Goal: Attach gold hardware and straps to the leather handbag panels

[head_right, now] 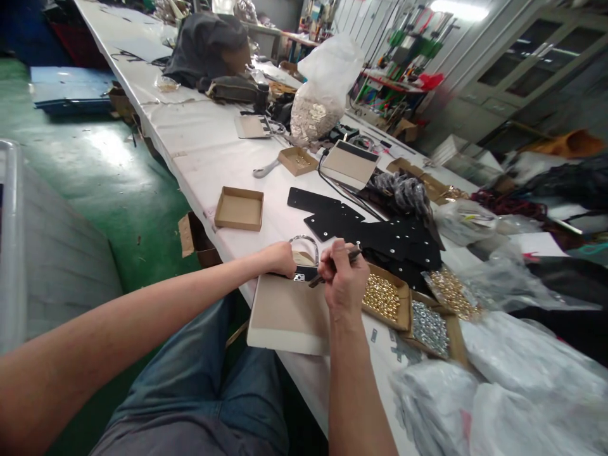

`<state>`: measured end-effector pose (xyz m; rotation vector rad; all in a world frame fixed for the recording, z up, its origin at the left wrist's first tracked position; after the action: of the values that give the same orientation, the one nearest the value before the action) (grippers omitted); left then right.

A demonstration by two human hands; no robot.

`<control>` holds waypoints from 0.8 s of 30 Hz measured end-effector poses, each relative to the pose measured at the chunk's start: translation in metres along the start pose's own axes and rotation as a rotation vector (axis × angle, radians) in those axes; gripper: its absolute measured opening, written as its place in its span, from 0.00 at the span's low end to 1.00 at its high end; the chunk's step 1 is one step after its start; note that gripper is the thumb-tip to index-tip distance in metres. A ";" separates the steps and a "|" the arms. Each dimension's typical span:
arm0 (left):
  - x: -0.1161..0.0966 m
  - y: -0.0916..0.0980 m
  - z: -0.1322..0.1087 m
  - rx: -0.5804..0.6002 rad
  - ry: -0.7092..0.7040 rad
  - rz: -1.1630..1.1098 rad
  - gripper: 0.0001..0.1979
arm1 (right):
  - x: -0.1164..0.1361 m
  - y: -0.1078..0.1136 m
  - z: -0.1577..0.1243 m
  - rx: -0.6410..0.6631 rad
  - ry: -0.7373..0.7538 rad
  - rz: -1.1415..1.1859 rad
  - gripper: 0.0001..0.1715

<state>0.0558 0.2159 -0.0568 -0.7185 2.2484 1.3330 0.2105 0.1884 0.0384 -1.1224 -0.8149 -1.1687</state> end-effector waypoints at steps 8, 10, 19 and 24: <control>0.001 0.001 -0.006 0.051 0.044 0.043 0.25 | -0.013 -0.017 0.001 0.043 0.067 -0.007 0.43; 0.001 0.003 -0.007 0.046 0.040 0.019 0.25 | -0.013 -0.020 -0.001 0.025 0.072 -0.036 0.43; 0.007 0.001 -0.009 0.005 0.027 -0.062 0.22 | -0.024 -0.024 -0.008 -0.020 0.132 -0.134 0.43; 0.012 -0.002 -0.010 0.129 0.070 -0.054 0.26 | -0.026 -0.023 -0.015 -0.036 0.147 -0.184 0.43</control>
<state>0.0465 0.2033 -0.0610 -0.7853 2.3284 1.1419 0.1814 0.1806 0.0155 -0.9929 -0.7981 -1.4067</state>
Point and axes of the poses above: each hand's wrist, its own z-axis towards the middle knuckle, its own y-axis out of the back of the hand, x = y × z, the point moved 10 cm from there along z, towards the middle knuckle, and after that the axes turned 5 degrees about y, right-handed, at the moved point
